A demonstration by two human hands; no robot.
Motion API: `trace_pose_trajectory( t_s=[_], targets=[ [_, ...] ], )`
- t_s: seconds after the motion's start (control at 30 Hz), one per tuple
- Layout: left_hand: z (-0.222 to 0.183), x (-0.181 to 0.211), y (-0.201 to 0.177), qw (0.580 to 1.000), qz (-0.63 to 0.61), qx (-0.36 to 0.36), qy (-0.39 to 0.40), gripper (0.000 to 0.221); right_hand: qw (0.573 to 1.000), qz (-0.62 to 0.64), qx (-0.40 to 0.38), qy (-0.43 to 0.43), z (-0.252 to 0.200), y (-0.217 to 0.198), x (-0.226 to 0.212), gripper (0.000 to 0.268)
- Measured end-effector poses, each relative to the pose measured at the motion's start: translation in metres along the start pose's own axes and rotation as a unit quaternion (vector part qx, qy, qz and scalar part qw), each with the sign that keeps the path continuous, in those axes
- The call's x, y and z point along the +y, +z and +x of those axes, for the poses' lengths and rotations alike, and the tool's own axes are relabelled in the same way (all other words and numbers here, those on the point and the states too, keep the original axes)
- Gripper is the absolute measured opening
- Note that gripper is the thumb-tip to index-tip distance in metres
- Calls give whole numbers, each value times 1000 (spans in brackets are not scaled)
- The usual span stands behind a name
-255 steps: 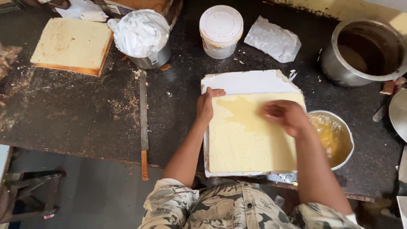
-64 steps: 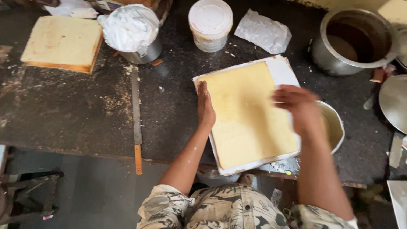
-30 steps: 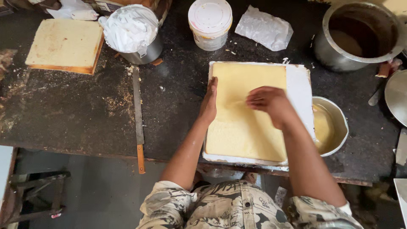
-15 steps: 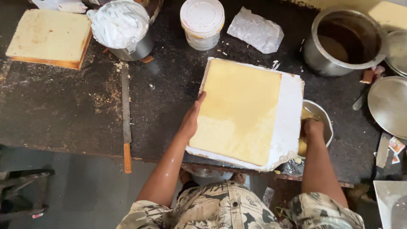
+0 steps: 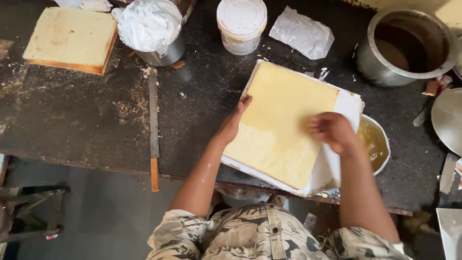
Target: The person prepares a large rectangular cake by placing a layer of sponge on a board, applying a clear liquid, spreading a thick white cream over the surface using a spatula, and then drizzling and spreading a yellow glaze on top.
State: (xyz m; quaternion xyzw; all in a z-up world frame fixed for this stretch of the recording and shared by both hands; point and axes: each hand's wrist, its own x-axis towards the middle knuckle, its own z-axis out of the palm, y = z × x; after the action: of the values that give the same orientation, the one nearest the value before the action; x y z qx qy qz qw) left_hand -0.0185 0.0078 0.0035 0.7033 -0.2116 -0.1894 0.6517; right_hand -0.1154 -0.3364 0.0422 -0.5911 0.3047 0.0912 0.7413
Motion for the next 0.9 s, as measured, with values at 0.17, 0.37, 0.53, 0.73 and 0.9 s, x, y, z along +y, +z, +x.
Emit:
trace_pose_trajectory(
  t_s=[0.17,0.37,0.53,0.73,0.9],
  targets=[
    [10,-2,-1,999,22,-24,5,82,989,-98,-99,-50,-32,121,-35,32],
    [23,-4,-4,998,49,-35,7,74,957,-63,119,-257,-37,1,-44,32],
    [9,30,-11,991,115,28,56,64,942,-49,298,-148,4,-143,29,28],
    [-57,38,0,943,219,229,106,51,946,141,289,42,65,-172,110,29],
    [-47,23,10,931,211,263,137,53,919,374,120,-26,55,-204,110,17]
  ],
)
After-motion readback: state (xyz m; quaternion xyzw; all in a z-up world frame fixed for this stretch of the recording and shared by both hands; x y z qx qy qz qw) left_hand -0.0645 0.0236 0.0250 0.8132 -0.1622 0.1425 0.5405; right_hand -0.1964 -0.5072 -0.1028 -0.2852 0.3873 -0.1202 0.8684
